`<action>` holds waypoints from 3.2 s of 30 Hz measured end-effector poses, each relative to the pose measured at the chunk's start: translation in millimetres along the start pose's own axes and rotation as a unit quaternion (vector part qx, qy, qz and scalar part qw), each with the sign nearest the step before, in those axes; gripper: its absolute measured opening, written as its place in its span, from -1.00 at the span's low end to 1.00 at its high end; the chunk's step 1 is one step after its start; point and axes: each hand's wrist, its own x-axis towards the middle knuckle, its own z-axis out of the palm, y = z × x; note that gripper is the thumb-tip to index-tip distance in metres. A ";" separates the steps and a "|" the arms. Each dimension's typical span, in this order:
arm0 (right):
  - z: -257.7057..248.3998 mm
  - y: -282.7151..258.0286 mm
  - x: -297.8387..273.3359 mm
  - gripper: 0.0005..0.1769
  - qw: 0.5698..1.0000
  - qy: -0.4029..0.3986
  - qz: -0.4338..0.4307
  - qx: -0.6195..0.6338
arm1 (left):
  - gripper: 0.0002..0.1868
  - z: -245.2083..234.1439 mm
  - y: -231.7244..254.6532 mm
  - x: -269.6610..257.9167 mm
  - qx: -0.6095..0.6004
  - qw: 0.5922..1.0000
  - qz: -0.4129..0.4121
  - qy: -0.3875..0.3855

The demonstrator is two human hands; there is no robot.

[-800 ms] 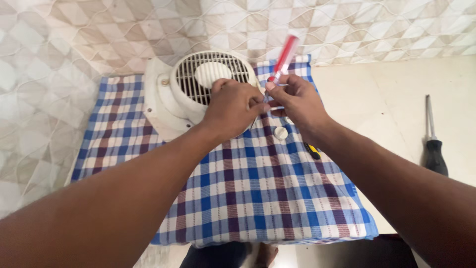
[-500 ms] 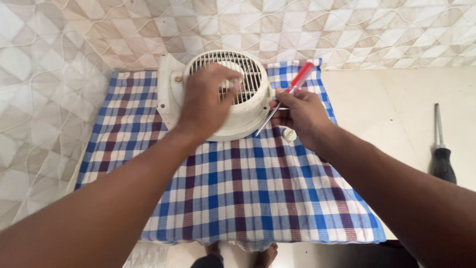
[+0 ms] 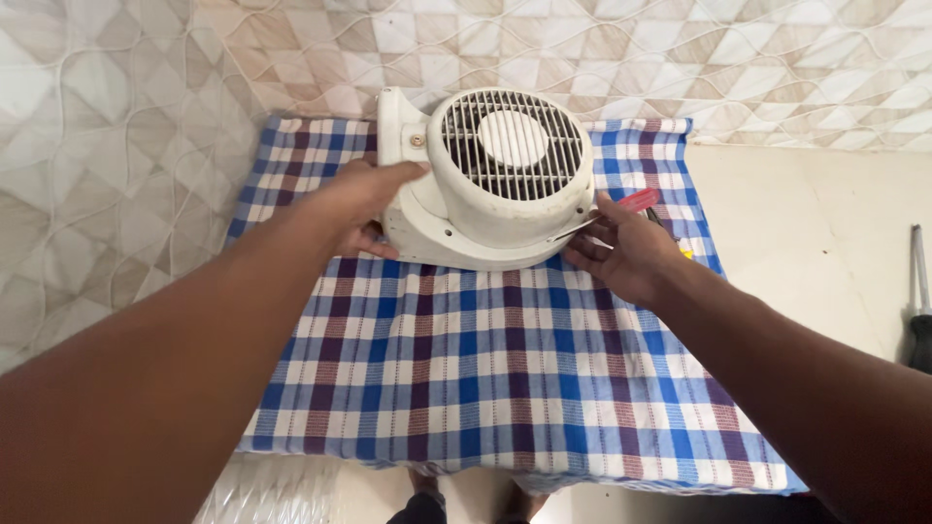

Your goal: The person uses a screwdriver to remove screws from the front grille of a white electric fan. They then separate the front cover from the main body, remove the fan blade, and begin unscrewing the motor assembly from the housing.

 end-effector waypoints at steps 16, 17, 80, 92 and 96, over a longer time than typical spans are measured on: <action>19.7 14.0 -37.8 -0.57 0.997 0.051 -0.032 0.052 | -0.45 -43.5 46.0 9.8 0.303 0.928 0.203 0.077; 20.4 13.7 -40.4 -0.57 0.998 0.039 -0.031 0.047 | -0.47 -43.8 48.9 10.1 0.326 0.920 0.204 0.076; 26.2 -26.9 -102.1 -0.64 0.760 -0.067 -0.499 -0.410 | -0.59 89.8 -23.5 16.6 0.410 0.669 0.589 0.193; 49.4 -25.4 -97.2 -0.81 0.754 -0.051 -0.551 -0.354 | -0.57 88.4 -25.8 19.5 0.375 0.685 0.590 0.205; 44.0 -18.1 -99.6 -0.64 0.810 0.006 -0.488 -0.325 | -0.59 90.1 -28.0 18.9 0.371 0.693 0.584 0.201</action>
